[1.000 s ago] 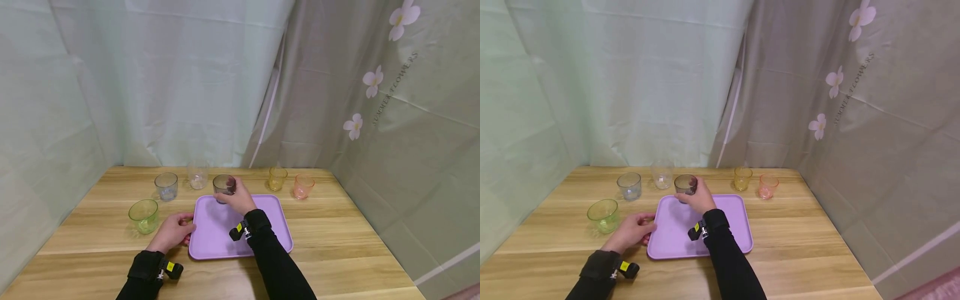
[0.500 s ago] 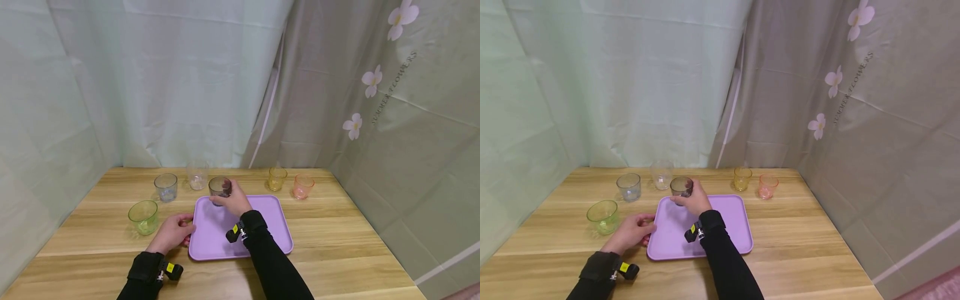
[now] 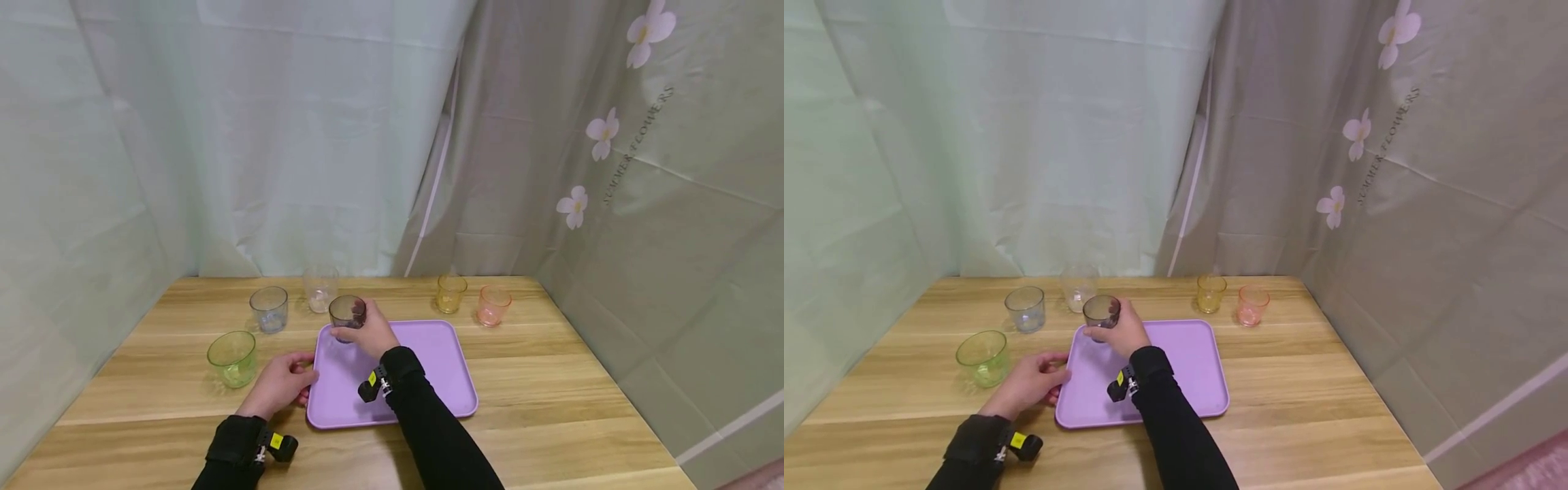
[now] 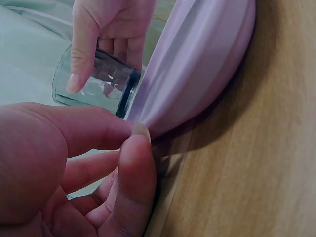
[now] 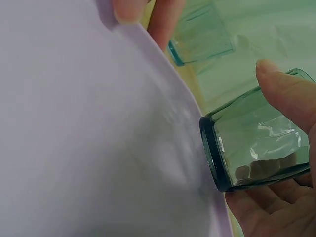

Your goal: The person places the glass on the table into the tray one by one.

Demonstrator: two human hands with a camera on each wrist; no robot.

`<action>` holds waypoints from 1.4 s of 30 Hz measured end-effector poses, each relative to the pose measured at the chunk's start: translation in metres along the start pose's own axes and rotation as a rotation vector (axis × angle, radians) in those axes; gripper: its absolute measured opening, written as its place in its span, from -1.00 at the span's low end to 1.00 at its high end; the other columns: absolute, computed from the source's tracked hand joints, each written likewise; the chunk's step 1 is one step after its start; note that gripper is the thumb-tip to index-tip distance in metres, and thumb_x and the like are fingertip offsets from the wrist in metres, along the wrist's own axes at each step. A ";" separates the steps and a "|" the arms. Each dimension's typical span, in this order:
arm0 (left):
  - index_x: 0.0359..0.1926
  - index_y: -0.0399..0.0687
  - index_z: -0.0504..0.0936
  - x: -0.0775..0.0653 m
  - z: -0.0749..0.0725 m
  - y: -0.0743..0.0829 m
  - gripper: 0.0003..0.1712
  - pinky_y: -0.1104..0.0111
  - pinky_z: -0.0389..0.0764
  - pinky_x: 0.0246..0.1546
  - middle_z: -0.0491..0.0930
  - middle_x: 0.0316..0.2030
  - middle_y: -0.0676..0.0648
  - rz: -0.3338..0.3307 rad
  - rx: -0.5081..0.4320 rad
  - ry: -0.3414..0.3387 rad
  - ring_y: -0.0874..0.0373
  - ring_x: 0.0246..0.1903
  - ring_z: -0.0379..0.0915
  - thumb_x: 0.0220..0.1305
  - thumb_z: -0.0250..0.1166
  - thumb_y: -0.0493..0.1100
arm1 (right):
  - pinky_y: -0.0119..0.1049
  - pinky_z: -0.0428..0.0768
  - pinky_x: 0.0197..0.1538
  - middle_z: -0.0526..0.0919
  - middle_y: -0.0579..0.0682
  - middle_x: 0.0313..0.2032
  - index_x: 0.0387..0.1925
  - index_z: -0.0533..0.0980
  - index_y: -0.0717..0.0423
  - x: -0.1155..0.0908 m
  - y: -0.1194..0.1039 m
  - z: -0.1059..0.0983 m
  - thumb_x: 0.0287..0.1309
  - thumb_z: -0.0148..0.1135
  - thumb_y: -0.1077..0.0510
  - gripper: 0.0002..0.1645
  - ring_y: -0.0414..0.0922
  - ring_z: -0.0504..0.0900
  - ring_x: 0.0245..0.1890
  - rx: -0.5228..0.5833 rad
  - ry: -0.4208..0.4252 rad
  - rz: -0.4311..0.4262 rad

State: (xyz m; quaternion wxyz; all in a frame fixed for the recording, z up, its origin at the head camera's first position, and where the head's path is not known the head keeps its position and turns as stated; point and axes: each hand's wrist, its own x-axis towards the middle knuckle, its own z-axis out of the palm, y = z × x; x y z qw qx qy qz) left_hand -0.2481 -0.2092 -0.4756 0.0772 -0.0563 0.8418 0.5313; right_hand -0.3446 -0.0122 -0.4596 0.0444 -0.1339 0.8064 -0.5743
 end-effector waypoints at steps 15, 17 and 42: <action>0.46 -0.43 0.51 -0.001 -0.001 0.002 -0.40 0.30 0.78 -0.46 0.60 -0.30 -0.15 0.007 -0.002 -0.001 0.11 -0.50 0.58 0.50 0.34 -0.27 | -0.01 0.56 0.53 0.57 0.24 0.41 0.52 0.31 0.31 0.002 0.006 0.011 0.22 0.67 0.05 0.02 0.12 0.58 0.43 -0.079 0.016 0.012; 0.46 -0.44 0.50 -0.001 -0.001 0.002 -0.40 0.30 0.77 -0.47 0.60 -0.31 -0.15 0.009 -0.006 -0.001 0.11 -0.51 0.58 0.50 0.34 -0.28 | -0.01 0.57 0.52 0.57 0.25 0.41 0.53 0.31 0.31 0.001 0.006 0.012 0.23 0.67 0.05 0.02 0.12 0.58 0.42 -0.082 0.016 0.016; 0.45 -0.44 0.51 0.000 0.000 0.000 -0.41 0.31 0.77 -0.47 0.57 -0.33 -0.14 0.017 -0.008 0.003 0.11 -0.50 0.57 0.49 0.34 -0.30 | 0.03 0.56 0.54 0.55 0.28 0.44 0.56 0.30 0.29 -0.002 0.010 0.013 0.22 0.67 0.04 0.06 0.16 0.57 0.45 -0.085 0.016 -0.002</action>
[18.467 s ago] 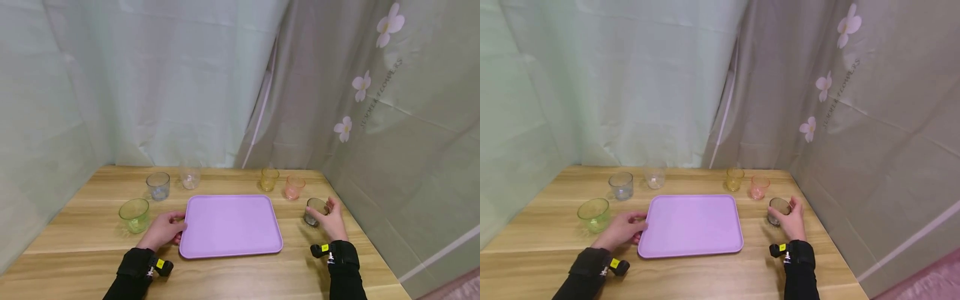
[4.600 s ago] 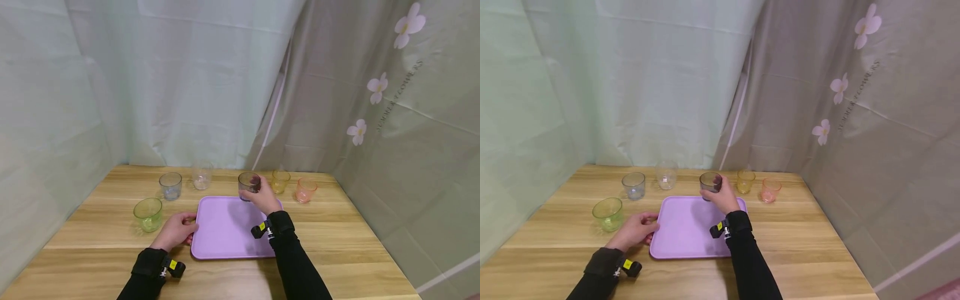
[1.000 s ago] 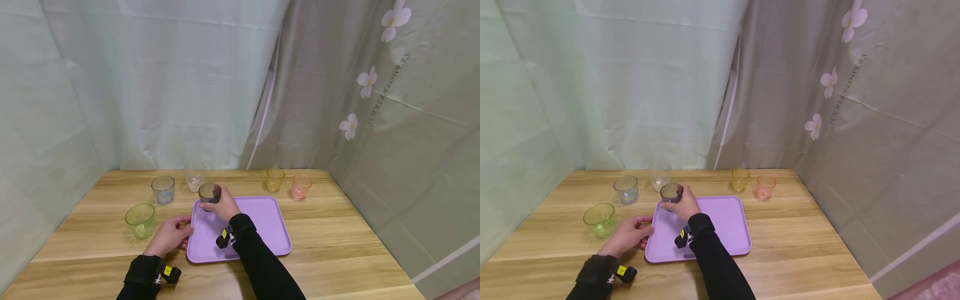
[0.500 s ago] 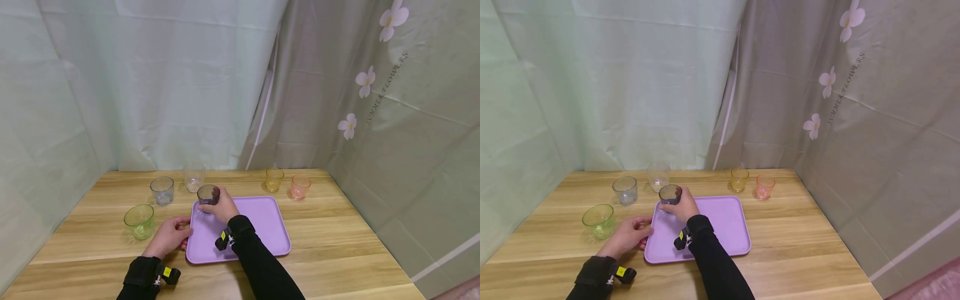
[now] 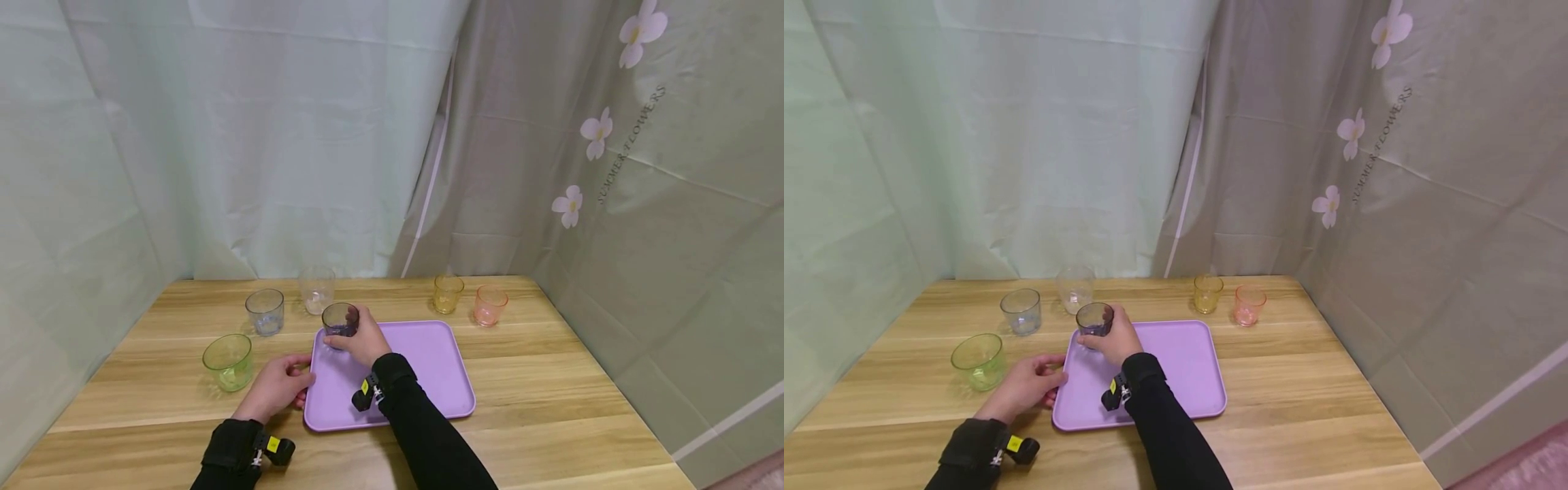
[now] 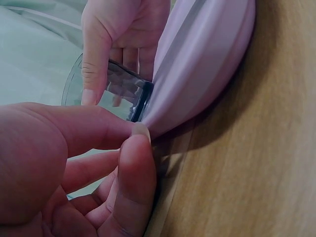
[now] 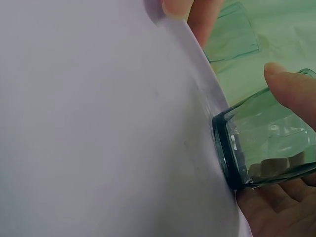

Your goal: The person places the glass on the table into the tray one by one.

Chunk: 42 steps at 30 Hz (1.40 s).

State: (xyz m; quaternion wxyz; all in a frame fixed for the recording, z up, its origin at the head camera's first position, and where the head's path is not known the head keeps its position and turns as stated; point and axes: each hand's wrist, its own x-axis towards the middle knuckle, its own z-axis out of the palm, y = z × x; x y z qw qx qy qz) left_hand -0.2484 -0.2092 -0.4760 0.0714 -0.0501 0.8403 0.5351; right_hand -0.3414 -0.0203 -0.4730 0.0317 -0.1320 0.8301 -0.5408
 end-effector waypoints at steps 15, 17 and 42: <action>0.44 -0.44 0.51 -0.001 0.001 0.001 -0.42 0.31 0.77 -0.48 0.58 -0.32 -0.15 -0.010 -0.002 0.007 0.12 -0.52 0.58 0.48 0.34 -0.31 | 0.01 0.55 0.55 0.57 0.24 0.41 0.52 0.32 0.28 0.000 0.004 -0.001 0.15 0.71 0.02 0.07 0.12 0.58 0.44 0.001 0.013 -0.003; 0.44 -0.45 0.51 0.000 0.001 0.001 -0.42 0.31 0.77 -0.48 0.58 -0.32 -0.15 -0.009 -0.002 0.006 0.12 -0.52 0.58 0.48 0.34 -0.31 | 0.02 0.54 0.55 0.58 0.25 0.40 0.51 0.32 0.28 -0.001 0.004 -0.003 0.14 0.72 0.00 0.08 0.12 0.59 0.43 -0.007 0.017 -0.002; 0.46 -0.47 0.49 0.003 0.000 -0.002 -0.38 0.31 0.77 -0.48 0.56 -0.31 -0.15 -0.004 -0.013 0.000 0.12 -0.50 0.57 0.47 0.35 -0.31 | 0.16 0.46 0.60 0.42 0.26 0.56 0.63 0.24 0.16 -0.008 -0.009 -0.040 0.21 0.67 -0.06 0.15 0.19 0.43 0.58 0.098 -0.019 -0.012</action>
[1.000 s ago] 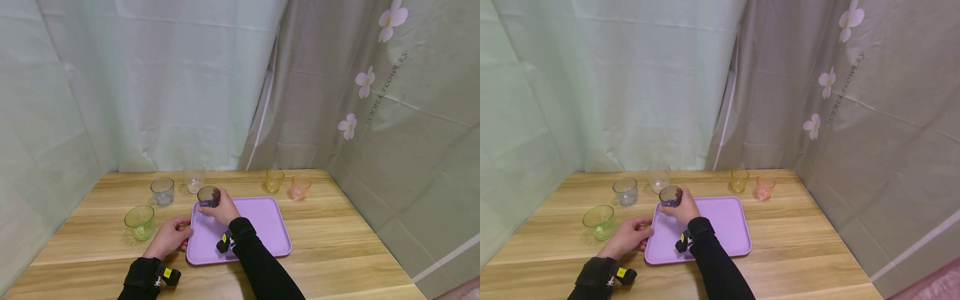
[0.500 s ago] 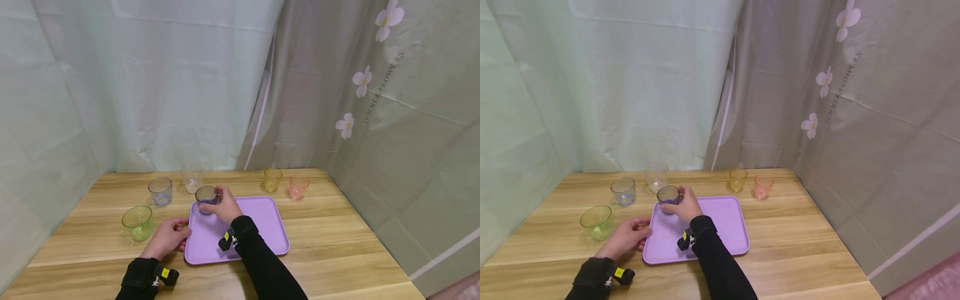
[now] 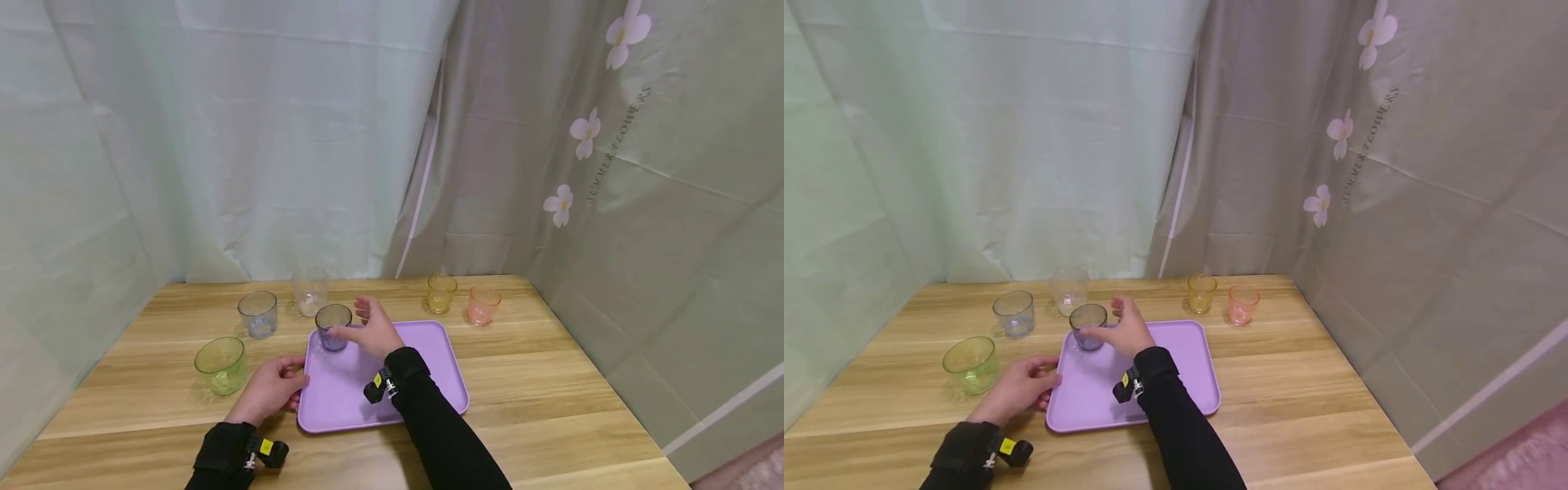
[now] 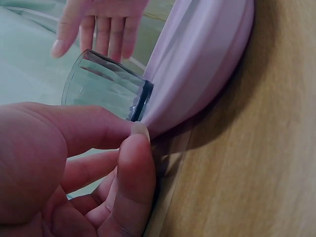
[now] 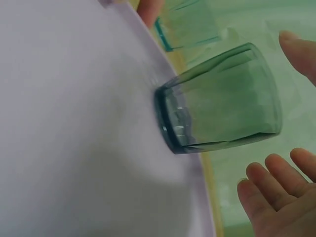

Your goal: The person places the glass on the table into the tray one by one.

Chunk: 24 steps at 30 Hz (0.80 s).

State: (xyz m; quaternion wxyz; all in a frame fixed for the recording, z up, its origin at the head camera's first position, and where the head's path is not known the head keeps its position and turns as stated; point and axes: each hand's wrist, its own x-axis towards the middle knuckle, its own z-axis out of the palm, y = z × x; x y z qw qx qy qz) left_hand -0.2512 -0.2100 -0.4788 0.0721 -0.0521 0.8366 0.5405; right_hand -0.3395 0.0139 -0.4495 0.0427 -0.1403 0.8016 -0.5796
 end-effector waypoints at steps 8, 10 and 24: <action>0.45 -0.47 0.49 0.001 0.000 -0.001 -0.38 0.32 0.77 -0.49 0.55 -0.31 -0.14 -0.004 0.000 -0.006 0.12 -0.50 0.57 0.47 0.35 -0.30 | 0.15 0.46 0.60 0.46 0.25 0.53 0.62 0.26 0.13 -0.001 -0.006 -0.013 0.23 0.64 -0.02 0.09 0.20 0.44 0.56 0.009 0.001 -0.024; 0.45 -0.47 0.49 0.002 0.000 -0.001 -0.38 0.32 0.77 -0.48 0.55 -0.31 -0.14 -0.004 0.001 -0.006 0.12 -0.49 0.56 0.47 0.35 -0.30 | 0.13 0.47 0.60 0.47 0.21 0.52 0.63 0.26 0.11 -0.001 -0.006 -0.016 0.23 0.64 -0.02 0.09 0.21 0.45 0.56 0.010 0.010 -0.026; 0.44 -0.47 0.51 0.002 0.002 -0.002 -0.39 0.33 0.77 -0.49 0.58 -0.31 -0.14 0.015 0.021 0.012 0.12 -0.49 0.57 0.46 0.35 -0.30 | 0.08 0.36 0.69 0.46 0.26 0.51 0.63 0.21 0.25 -0.004 -0.009 -0.047 0.32 0.56 0.03 0.05 0.24 0.41 0.57 0.072 0.055 -0.080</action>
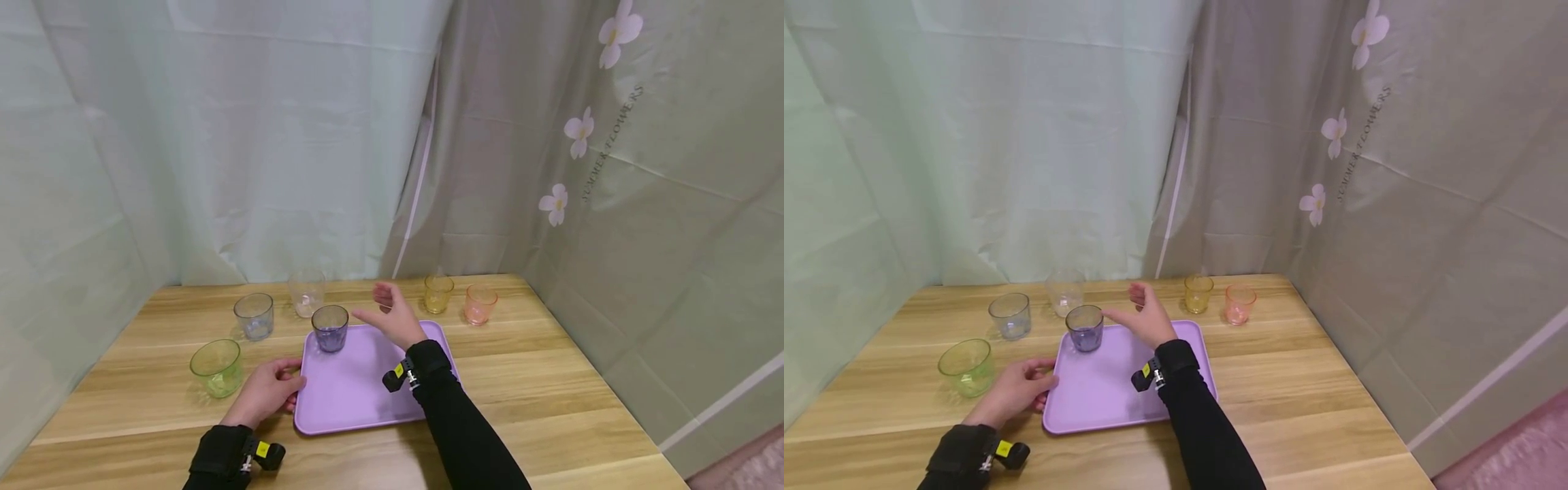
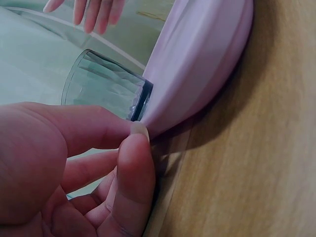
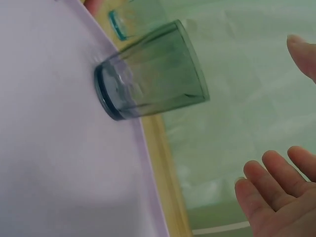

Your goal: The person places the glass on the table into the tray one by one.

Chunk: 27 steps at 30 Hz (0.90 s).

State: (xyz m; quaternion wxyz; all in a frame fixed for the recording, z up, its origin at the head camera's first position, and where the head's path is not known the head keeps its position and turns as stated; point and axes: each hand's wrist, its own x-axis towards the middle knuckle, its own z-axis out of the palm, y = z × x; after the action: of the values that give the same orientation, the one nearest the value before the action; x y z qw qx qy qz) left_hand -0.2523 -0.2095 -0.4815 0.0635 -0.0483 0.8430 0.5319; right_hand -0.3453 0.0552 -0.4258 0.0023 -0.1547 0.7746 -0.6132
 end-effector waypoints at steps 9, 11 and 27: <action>0.44 -0.53 0.47 0.000 0.002 0.004 -0.38 0.33 0.77 -0.50 0.60 -0.32 -0.16 0.024 0.001 -0.017 0.13 -0.49 0.58 0.47 0.35 -0.31 | 0.07 0.38 0.67 0.46 0.26 0.49 0.62 0.23 0.21 -0.001 0.004 -0.022 0.33 0.56 0.05 0.01 0.22 0.43 0.55 -0.002 0.047 -0.003; 0.45 -0.52 0.47 0.001 0.001 0.003 -0.38 0.33 0.77 -0.49 0.60 -0.30 -0.15 0.016 0.002 -0.017 0.13 -0.49 0.58 0.47 0.35 -0.30 | 0.07 0.37 0.67 0.45 0.25 0.50 0.62 0.22 0.22 -0.002 0.006 -0.026 0.34 0.55 0.05 0.01 0.24 0.42 0.56 -0.002 0.057 0.000; 0.45 -0.50 0.48 0.000 -0.001 0.003 -0.37 0.31 0.78 -0.46 0.61 -0.28 -0.17 -0.003 0.019 -0.019 0.12 -0.48 0.60 0.48 0.35 -0.28 | 0.11 0.38 0.67 0.46 0.23 0.50 0.61 0.24 0.22 -0.008 0.008 -0.063 0.35 0.55 0.09 -0.02 0.24 0.43 0.56 0.010 0.144 0.007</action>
State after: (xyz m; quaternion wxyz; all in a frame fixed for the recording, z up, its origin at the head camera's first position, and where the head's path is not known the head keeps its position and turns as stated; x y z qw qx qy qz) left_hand -0.2527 -0.2093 -0.4778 0.0726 -0.0438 0.8473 0.5244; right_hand -0.3521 0.1181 -0.4192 -0.0506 -0.1076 0.7702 -0.6266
